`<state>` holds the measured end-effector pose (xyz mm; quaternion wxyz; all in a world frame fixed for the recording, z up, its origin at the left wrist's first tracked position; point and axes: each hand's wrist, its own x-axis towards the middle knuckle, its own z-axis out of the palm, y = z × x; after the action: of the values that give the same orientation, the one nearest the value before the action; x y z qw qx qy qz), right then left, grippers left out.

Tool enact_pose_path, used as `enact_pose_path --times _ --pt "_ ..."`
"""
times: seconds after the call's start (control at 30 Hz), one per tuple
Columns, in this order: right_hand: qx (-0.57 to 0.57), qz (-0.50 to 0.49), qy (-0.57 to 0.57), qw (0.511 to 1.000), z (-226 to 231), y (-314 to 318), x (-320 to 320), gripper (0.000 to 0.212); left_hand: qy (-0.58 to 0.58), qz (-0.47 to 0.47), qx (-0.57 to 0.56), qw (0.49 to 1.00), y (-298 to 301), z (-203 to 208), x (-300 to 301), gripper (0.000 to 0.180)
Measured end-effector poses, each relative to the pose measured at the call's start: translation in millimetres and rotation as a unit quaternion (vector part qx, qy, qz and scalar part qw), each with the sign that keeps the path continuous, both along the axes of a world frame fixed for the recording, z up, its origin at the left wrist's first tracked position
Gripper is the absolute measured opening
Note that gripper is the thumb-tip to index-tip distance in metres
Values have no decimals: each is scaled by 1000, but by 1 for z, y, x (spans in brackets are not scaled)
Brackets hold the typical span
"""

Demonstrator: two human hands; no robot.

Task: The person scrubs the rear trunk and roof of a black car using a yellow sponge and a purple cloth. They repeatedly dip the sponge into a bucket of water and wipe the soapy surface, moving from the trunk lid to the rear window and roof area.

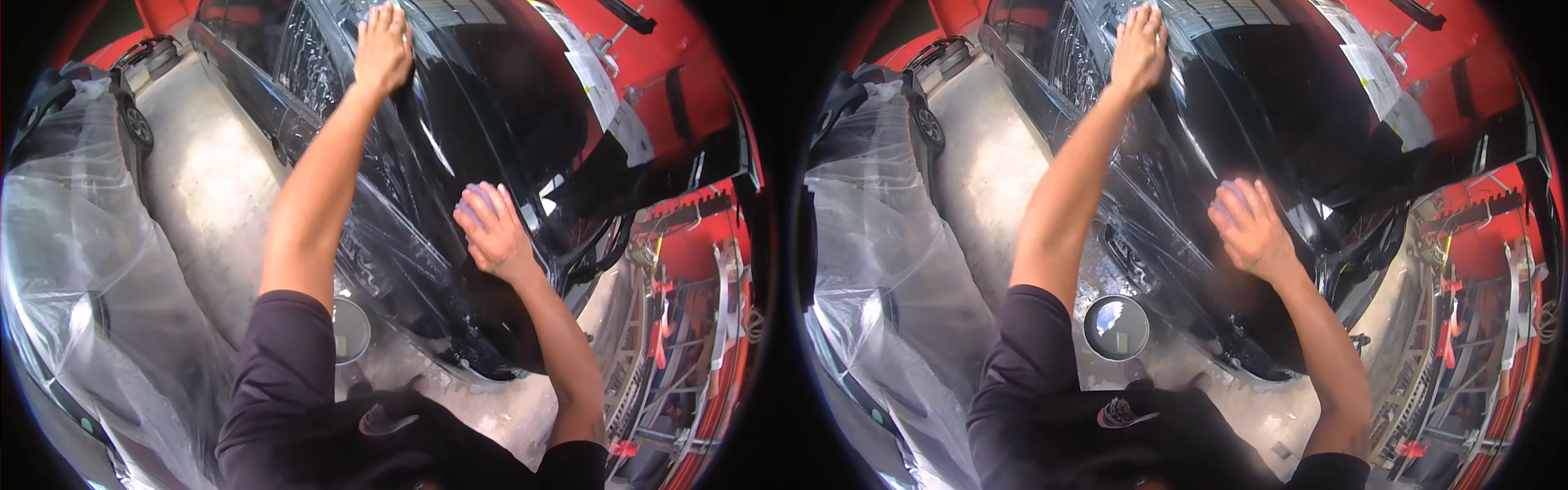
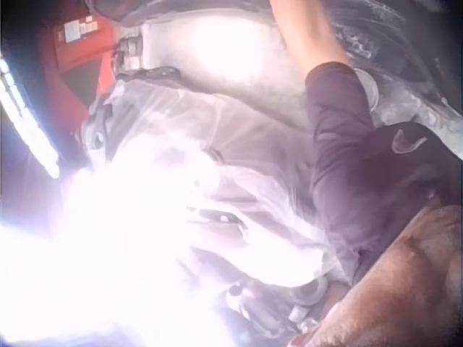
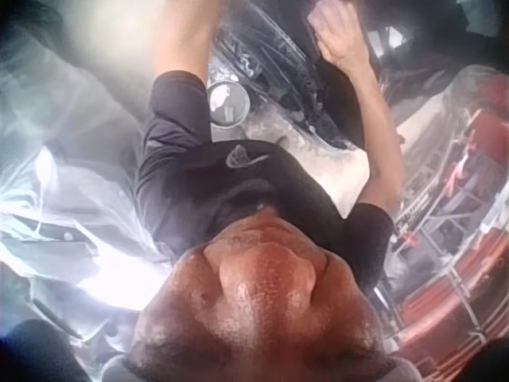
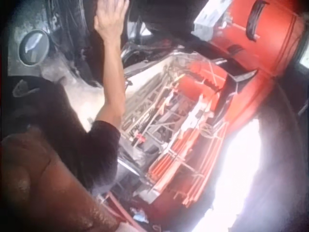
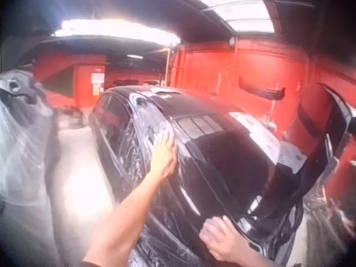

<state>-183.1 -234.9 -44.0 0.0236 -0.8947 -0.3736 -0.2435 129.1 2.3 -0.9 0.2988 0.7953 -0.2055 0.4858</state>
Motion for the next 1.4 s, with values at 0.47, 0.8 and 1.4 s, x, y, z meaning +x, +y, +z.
enact_pose_path --times 0.47,0.8,1.4 --pt "15 -15 -21 1000 -4 -5 -9 58 -15 -228 153 961 -30 -31 -105 45" --pt "-1 -25 -15 1000 -3 -16 -8 53 15 -168 112 979 -25 -52 -104 50" --pt "24 1 -34 999 -1 -6 -3 50 -9 -64 46 997 10 8 -3 48"
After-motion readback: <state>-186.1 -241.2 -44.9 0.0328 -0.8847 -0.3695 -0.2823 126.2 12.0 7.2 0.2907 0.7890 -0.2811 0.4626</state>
